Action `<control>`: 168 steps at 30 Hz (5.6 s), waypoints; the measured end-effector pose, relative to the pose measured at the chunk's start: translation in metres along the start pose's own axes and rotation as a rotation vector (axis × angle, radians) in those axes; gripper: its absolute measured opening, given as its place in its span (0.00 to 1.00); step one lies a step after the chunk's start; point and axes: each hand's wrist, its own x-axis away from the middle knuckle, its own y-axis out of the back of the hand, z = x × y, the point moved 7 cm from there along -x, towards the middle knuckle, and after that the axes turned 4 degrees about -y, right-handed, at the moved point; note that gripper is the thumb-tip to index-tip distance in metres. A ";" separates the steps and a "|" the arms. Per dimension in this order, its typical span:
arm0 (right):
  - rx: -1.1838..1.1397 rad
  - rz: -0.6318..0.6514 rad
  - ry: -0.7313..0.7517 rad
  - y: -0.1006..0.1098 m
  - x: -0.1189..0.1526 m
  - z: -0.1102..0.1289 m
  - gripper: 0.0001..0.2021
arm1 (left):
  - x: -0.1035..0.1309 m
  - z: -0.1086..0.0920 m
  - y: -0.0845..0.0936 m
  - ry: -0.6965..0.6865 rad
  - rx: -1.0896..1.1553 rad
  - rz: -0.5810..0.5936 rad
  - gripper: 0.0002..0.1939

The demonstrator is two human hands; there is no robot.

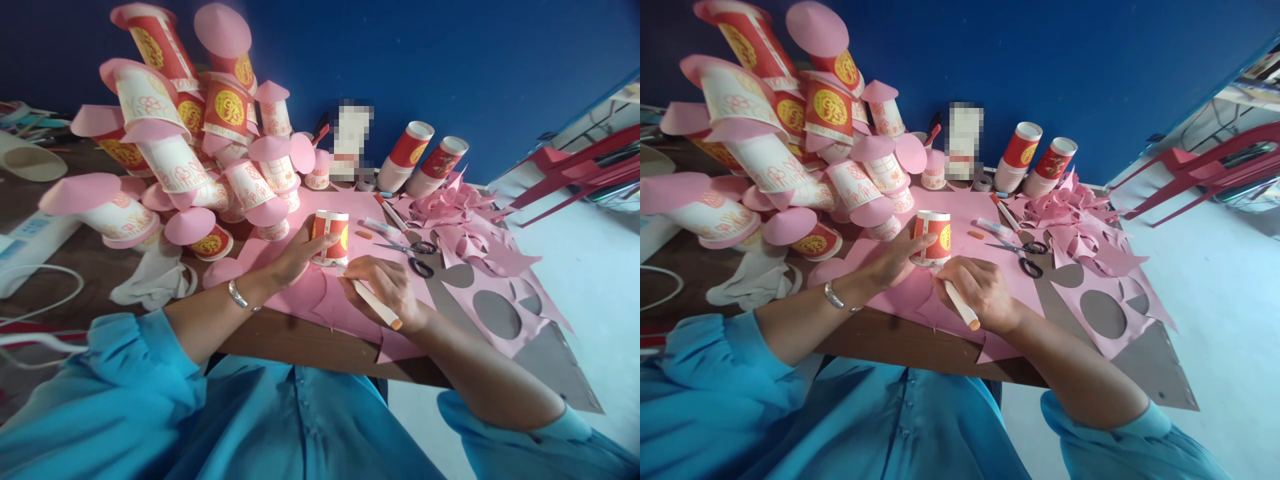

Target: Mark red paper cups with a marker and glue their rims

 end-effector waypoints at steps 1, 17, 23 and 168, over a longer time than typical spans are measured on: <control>0.002 -0.003 0.004 0.000 0.000 0.000 0.11 | 0.000 0.000 0.000 0.004 -0.005 0.000 0.25; -0.045 0.046 0.012 -0.001 -0.001 -0.001 0.13 | 0.002 0.000 -0.001 0.029 -0.040 -0.001 0.28; -0.050 0.015 0.056 0.004 -0.001 0.005 0.13 | 0.003 -0.001 -0.001 0.029 -0.017 -0.019 0.27; -0.029 0.001 0.026 0.010 -0.004 0.005 0.13 | -0.003 0.006 0.007 0.057 0.255 -0.033 0.22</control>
